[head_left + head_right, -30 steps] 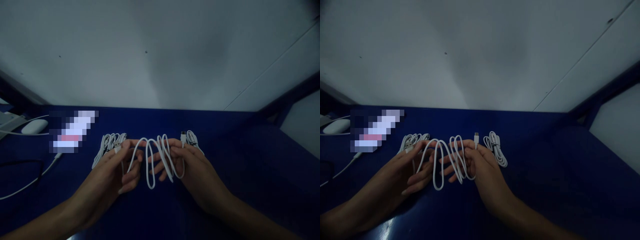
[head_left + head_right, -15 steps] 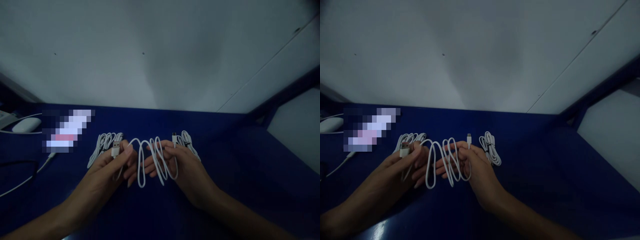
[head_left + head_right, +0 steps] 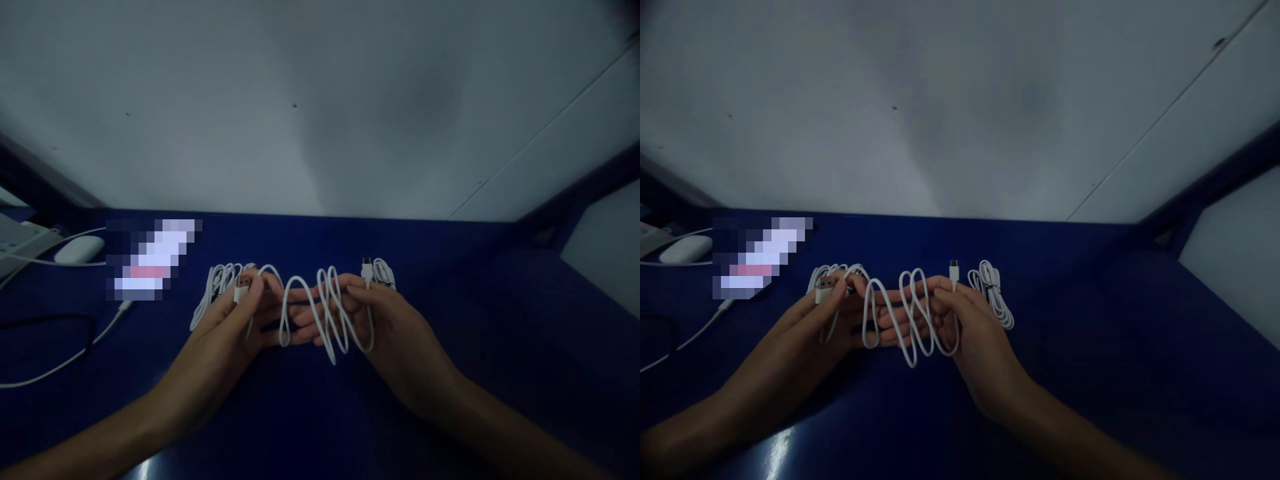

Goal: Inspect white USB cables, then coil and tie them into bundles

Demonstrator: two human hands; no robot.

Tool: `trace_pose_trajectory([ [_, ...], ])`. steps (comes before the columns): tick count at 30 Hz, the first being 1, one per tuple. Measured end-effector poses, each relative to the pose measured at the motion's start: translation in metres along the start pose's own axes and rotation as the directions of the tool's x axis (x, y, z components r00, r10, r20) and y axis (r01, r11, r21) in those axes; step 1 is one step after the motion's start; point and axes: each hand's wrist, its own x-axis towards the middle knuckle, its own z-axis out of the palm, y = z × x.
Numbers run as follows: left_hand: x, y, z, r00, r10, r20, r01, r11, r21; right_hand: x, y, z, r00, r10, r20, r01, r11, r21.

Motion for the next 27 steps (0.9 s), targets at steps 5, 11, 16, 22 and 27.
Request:
trace_pose_trajectory([
  [5, 0.0, 0.001, -0.004, 0.998, -0.061, 0.0, 0.061, 0.998, -0.023, 0.002, -0.003, -0.003, 0.995, 0.083, -0.049, -0.077, 0.989, 0.125],
  [11, -0.001, 0.004, -0.003, 0.998, -0.056, -0.003, 0.056, 0.998, -0.037, 0.004, -0.003, -0.003, 0.996, 0.062, -0.056, -0.057, 0.994, 0.094],
  [16, -0.002, 0.004, -0.004, 0.999, -0.054, 0.006, 0.054, 0.998, -0.036, 0.001, -0.002, -0.002, 0.994, 0.062, -0.087, -0.058, 0.997, 0.045],
  [22, 0.002, 0.0, -0.011, 0.999, -0.019, 0.031, 0.02, 0.999, -0.042, -0.001, 0.001, -0.005, 0.975, 0.041, -0.216, -0.051, 0.998, -0.04],
  [27, 0.002, -0.002, -0.016, 0.998, 0.003, 0.059, 0.0, 0.999, -0.043, 0.0, 0.001, -0.004, 0.971, 0.06, -0.229, -0.059, 0.998, 0.013],
])
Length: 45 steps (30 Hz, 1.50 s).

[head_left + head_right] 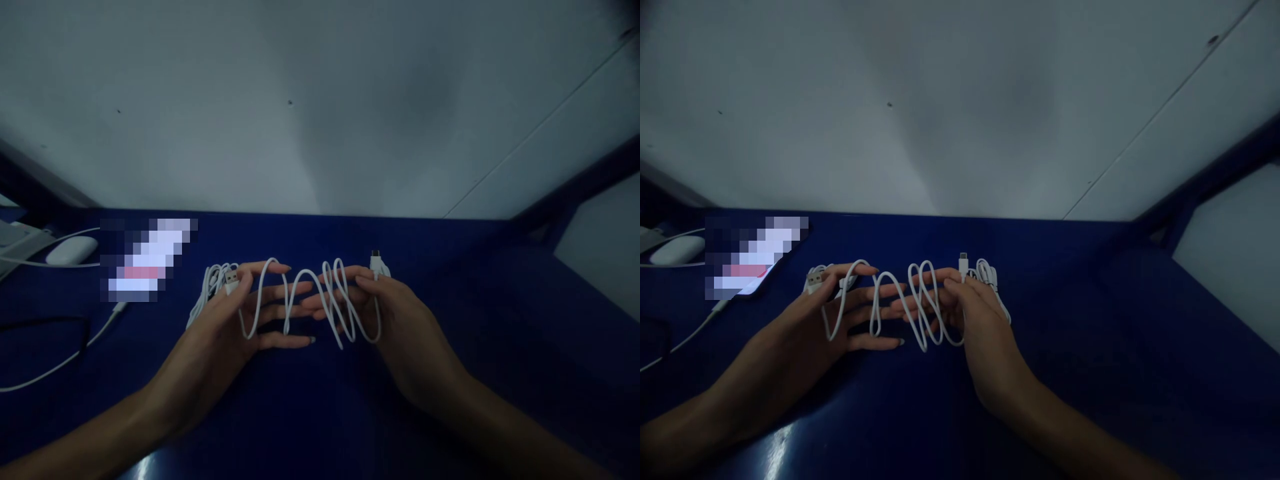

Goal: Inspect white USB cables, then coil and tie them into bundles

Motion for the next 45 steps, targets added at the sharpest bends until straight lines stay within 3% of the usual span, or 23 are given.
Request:
trace_pose_trajectory([
  [6, -0.0047, 0.0018, 0.0012, 1.0, -0.009, -0.004, 0.009, 1.0, 0.005, -0.0004, -0.0021, 0.003, 1.0, 0.026, 0.008, -0.026, 0.999, -0.036],
  [15, -0.0002, 0.002, -0.0002, 0.997, -0.041, 0.063, 0.047, 0.993, -0.108, 0.0017, 0.0017, 0.0015, 1.0, 0.007, 0.011, -0.008, 0.998, 0.059],
  [45, -0.0012, -0.0007, -0.0072, 0.995, -0.056, 0.085, 0.067, 0.99, -0.128, 0.0024, 0.0045, 0.0013, 1.0, -0.018, -0.002, 0.018, 0.998, 0.067],
])
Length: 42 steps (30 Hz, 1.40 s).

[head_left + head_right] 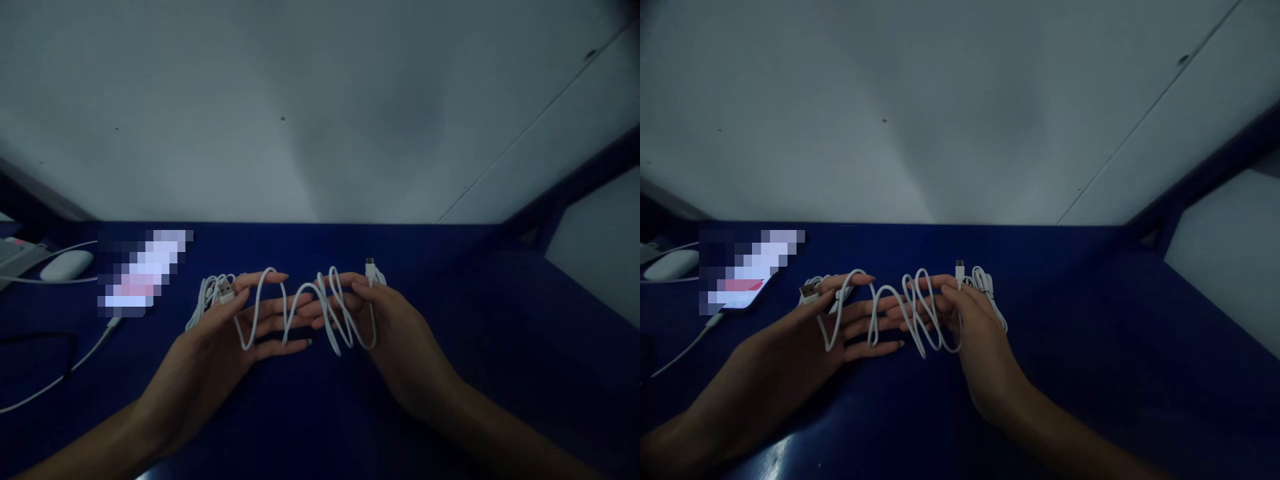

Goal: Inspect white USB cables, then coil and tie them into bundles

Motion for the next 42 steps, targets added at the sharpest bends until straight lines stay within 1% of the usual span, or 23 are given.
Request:
trace_pose_trajectory([
  [4, 0.0006, 0.0008, 0.0022, 1.0, -0.01, -0.018, 0.01, 1.0, -0.005, 0.0002, -0.0013, -0.001, 1.0, -0.002, 0.009, 0.002, 1.0, 0.029],
  [9, -0.0001, 0.0009, 0.0018, 1.0, -0.008, -0.013, 0.008, 1.0, -0.012, -0.0006, -0.0048, -0.0003, 0.998, 0.018, -0.065, -0.016, 0.999, 0.028],
  [11, -0.0005, 0.001, 0.0015, 1.0, -0.013, -0.021, 0.013, 1.0, -0.012, -0.0009, -0.0061, 0.0007, 0.997, 0.028, -0.074, -0.026, 0.999, 0.025],
  [17, -0.001, 0.002, 0.0023, 0.999, 0.001, -0.039, 0.0, 0.999, 0.032, -0.0007, -0.0048, 0.0003, 0.999, 0.007, -0.046, -0.006, 1.0, 0.021],
  [21, -0.0003, 0.0032, 0.0044, 0.998, 0.016, -0.065, -0.013, 0.999, 0.05, 0.0002, -0.0039, -0.0014, 1.0, 0.006, -0.016, -0.006, 0.999, -0.04],
  [24, 0.0002, 0.0043, 0.0059, 0.997, 0.034, -0.074, -0.03, 0.998, 0.051, 0.0, -0.0046, -0.002, 1.0, 0.005, -0.021, -0.006, 0.998, -0.059],
  [27, 0.0007, 0.0042, 0.0055, 0.997, 0.039, -0.074, -0.036, 0.998, 0.044, -0.0006, -0.0054, -0.0024, 0.999, 0.021, -0.028, -0.022, 0.999, -0.031],
  [31, 0.0006, 0.0023, 0.0023, 0.998, 0.017, -0.062, -0.015, 0.999, 0.029, 0.0, -0.0058, -0.0015, 0.998, 0.032, 0.05, -0.033, 0.999, 0.031],
  [32, 0.0004, 0.0021, 0.0018, 0.998, 0.008, -0.058, -0.007, 1.0, 0.026, 0.0003, -0.0057, -0.0011, 0.998, 0.036, 0.05, -0.037, 0.999, 0.033],
  [36, -0.0006, 0.0035, 0.0035, 0.997, -0.007, -0.073, 0.01, 0.999, 0.036, 0.0004, -0.0046, 0.0001, 0.997, 0.079, -0.024, -0.079, 0.996, 0.033],
  [42, 0.0003, 0.0057, 0.0078, 0.996, 0.005, -0.09, 0.001, 0.998, 0.061, -0.0021, -0.0041, -0.0003, 0.997, 0.073, 0.03, -0.074, 0.997, 0.02],
])
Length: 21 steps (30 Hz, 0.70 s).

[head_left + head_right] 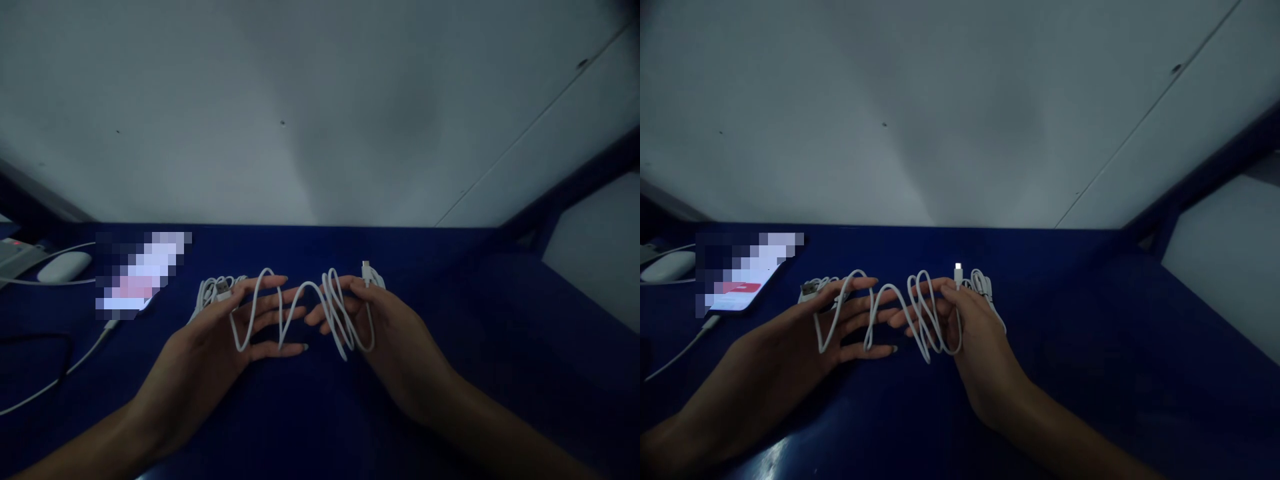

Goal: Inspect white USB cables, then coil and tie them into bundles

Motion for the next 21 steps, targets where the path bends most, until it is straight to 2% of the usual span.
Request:
trace_pose_trajectory([
  [5, 0.002, -0.0004, 0.0014, 0.997, 0.009, 0.073, -0.012, 0.999, 0.036, 0.0003, -0.0016, 0.0027, 0.997, -0.014, -0.076, 0.015, 1.0, 0.006],
  [14, -0.0005, -0.0008, 0.0001, 0.986, -0.039, 0.161, 0.031, 0.998, 0.054, 0.0025, 0.001, -0.0007, 0.997, -0.032, -0.066, 0.037, 0.997, 0.071],
  [18, -0.0007, 0.0018, 0.0017, 0.991, -0.031, 0.131, 0.029, 0.999, 0.016, 0.0026, 0.0008, -0.0005, 0.996, -0.011, -0.093, 0.018, 0.997, 0.072],
  [21, -0.0007, 0.0024, 0.0006, 0.995, -0.034, 0.099, 0.034, 0.999, 0.001, 0.0026, 0.0006, 0.0002, 0.992, -0.049, -0.117, 0.058, 0.995, 0.076],
])
